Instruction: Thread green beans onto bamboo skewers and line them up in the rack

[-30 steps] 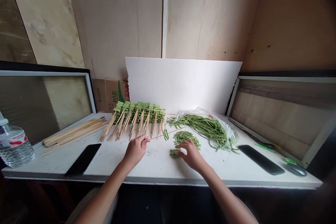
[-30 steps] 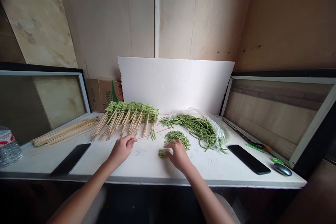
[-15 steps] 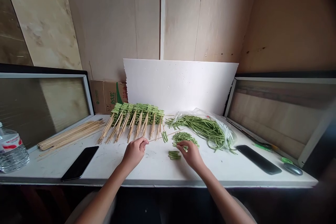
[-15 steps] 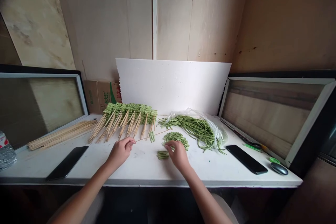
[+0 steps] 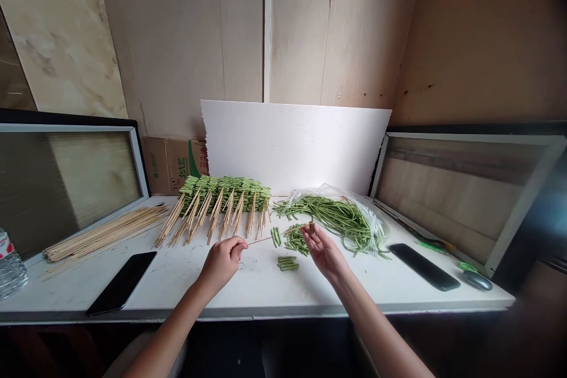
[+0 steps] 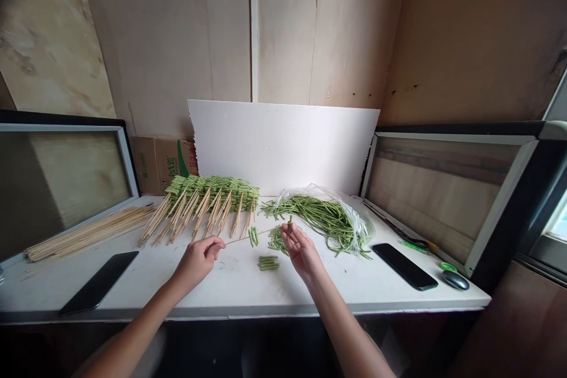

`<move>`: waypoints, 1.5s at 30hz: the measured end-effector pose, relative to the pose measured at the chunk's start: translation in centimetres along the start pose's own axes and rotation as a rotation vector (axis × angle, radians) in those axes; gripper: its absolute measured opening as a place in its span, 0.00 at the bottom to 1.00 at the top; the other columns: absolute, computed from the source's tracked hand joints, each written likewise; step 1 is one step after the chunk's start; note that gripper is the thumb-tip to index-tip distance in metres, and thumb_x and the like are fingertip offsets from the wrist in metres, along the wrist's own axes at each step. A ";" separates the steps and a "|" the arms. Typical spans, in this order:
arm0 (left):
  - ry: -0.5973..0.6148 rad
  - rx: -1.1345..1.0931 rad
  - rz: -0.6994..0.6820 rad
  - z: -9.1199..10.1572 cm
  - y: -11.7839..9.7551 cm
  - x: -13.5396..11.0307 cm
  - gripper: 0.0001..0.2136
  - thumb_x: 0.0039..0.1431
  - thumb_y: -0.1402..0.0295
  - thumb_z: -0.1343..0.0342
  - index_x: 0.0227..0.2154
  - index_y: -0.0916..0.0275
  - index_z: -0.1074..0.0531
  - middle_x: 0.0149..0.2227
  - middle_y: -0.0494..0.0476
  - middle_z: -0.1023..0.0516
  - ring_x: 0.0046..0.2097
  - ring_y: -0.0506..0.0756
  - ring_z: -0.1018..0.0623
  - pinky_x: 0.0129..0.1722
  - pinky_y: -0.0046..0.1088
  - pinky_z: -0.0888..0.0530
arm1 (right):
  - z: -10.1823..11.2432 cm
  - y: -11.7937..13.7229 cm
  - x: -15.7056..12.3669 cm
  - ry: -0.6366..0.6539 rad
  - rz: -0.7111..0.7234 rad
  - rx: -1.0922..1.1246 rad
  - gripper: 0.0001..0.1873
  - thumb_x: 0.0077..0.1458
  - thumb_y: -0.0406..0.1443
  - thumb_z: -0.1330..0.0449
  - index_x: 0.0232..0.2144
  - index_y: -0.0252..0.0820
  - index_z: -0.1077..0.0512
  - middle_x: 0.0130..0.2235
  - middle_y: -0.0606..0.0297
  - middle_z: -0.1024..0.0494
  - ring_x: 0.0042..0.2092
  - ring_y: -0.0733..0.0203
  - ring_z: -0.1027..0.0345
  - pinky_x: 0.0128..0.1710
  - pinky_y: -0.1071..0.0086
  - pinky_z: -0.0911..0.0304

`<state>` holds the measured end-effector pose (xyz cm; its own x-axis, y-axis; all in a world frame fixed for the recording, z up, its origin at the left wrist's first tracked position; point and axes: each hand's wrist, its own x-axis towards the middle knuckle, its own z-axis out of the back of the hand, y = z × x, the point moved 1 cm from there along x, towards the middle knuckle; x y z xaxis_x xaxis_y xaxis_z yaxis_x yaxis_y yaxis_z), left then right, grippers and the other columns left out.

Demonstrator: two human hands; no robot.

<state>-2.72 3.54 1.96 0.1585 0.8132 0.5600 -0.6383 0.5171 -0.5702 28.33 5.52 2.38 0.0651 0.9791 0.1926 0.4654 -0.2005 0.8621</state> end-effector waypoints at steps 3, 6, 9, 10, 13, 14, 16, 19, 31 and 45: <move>0.001 0.006 0.006 0.2 -0.1 0.0 0.13 0.67 0.66 0.51 0.33 0.61 0.22 0.23 0.52 0.25 0.26 0.53 0.27 0.30 0.27 0.32 | 0.1 0.1 -0.1 0.006 -0.041 0.015 0.21 0.50 0.50 0.26 0.41 0.46 0.20 0.49 0.58 0.17 0.59 0.47 0.26 0.55 0.59 0.24; 0.009 0.009 0.003 0.5 -0.5 0.1 0.14 0.67 0.65 0.51 0.32 0.60 0.22 0.23 0.52 0.25 0.27 0.54 0.27 0.30 0.27 0.32 | 0.2 0.1 -0.2 0.004 -0.078 0.047 0.20 0.50 0.49 0.26 0.41 0.47 0.20 0.50 0.59 0.17 0.59 0.47 0.26 0.52 0.61 0.23; 0.014 0.011 -0.008 0.6 -0.8 0.1 0.13 0.67 0.66 0.52 0.32 0.60 0.22 0.23 0.52 0.25 0.27 0.54 0.27 0.30 0.27 0.32 | 0.2 0.1 -0.2 -0.009 -0.078 0.053 0.19 0.50 0.49 0.26 0.40 0.47 0.20 0.48 0.59 0.16 0.58 0.47 0.25 0.48 0.62 0.21; 0.013 0.013 -0.011 0.6 -0.8 0.1 0.13 0.67 0.66 0.52 0.32 0.60 0.23 0.23 0.52 0.25 0.27 0.54 0.26 0.30 0.27 0.32 | 0.2 0.1 -0.2 -0.011 -0.076 0.051 0.19 0.50 0.49 0.26 0.40 0.47 0.20 0.48 0.59 0.16 0.58 0.48 0.24 0.47 0.63 0.21; 0.007 0.024 -0.022 0.5 -0.5 0.1 0.13 0.67 0.68 0.51 0.32 0.60 0.22 0.23 0.52 0.24 0.27 0.54 0.26 0.31 0.27 0.32 | 0.2 0.2 -0.2 -0.010 -0.066 0.030 0.20 0.50 0.50 0.26 0.40 0.45 0.19 0.48 0.57 0.16 0.57 0.48 0.24 0.45 0.64 0.22; 0.005 0.030 -0.026 0.5 -0.4 0.1 0.13 0.67 0.68 0.51 0.32 0.60 0.22 0.23 0.52 0.24 0.27 0.54 0.26 0.31 0.27 0.32 | 0.2 0.2 -0.2 -0.009 -0.058 0.016 0.21 0.50 0.50 0.26 0.41 0.45 0.19 0.48 0.57 0.16 0.57 0.47 0.24 0.44 0.64 0.22; -0.002 0.047 -0.034 0.5 -0.2 0.1 0.12 0.67 0.68 0.51 0.33 0.60 0.22 0.24 0.52 0.23 0.27 0.54 0.25 0.31 0.26 0.32 | 0.2 0.4 -0.2 -0.002 -0.039 -0.023 0.21 0.49 0.50 0.26 0.40 0.44 0.19 0.47 0.56 0.15 0.56 0.45 0.24 0.42 0.63 0.22; -0.020 0.083 -0.046 0.7 0.0 0.2 0.12 0.67 0.69 0.50 0.32 0.60 0.22 0.26 0.53 0.21 0.28 0.54 0.24 0.32 0.27 0.31 | 0.2 0.8 -0.3 0.009 0.001 -0.086 0.20 0.49 0.50 0.26 0.39 0.44 0.17 0.45 0.56 0.14 0.54 0.44 0.22 0.40 0.64 0.24; -0.068 0.187 -0.099 1.2 0.3 0.2 0.12 0.63 0.75 0.50 0.33 0.59 0.21 0.30 0.54 0.18 0.31 0.55 0.21 0.32 0.26 0.31 | -0.4 2.1 -1.0 0.037 0.087 -0.268 0.18 0.49 0.49 0.26 0.37 0.44 0.16 0.40 0.55 0.14 0.49 0.43 0.21 0.37 0.61 0.27; -0.056 0.072 -0.128 -1.0 -1.5 -0.5 0.13 0.63 0.78 0.51 0.34 0.59 0.22 0.30 0.54 0.19 0.30 0.53 0.22 0.33 0.25 0.29 | -4.0 -1.5 -3.2 0.050 0.169 -0.374 0.17 0.50 0.51 0.27 0.26 0.44 0.18 0.41 0.58 0.17 0.47 0.48 0.25 0.48 0.57 0.32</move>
<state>-1.15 2.62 1.91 0.2007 0.7246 0.6592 -0.6680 0.5935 -0.4490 23.92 2.57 2.32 0.0661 0.9305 0.3604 0.0982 -0.3655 0.9256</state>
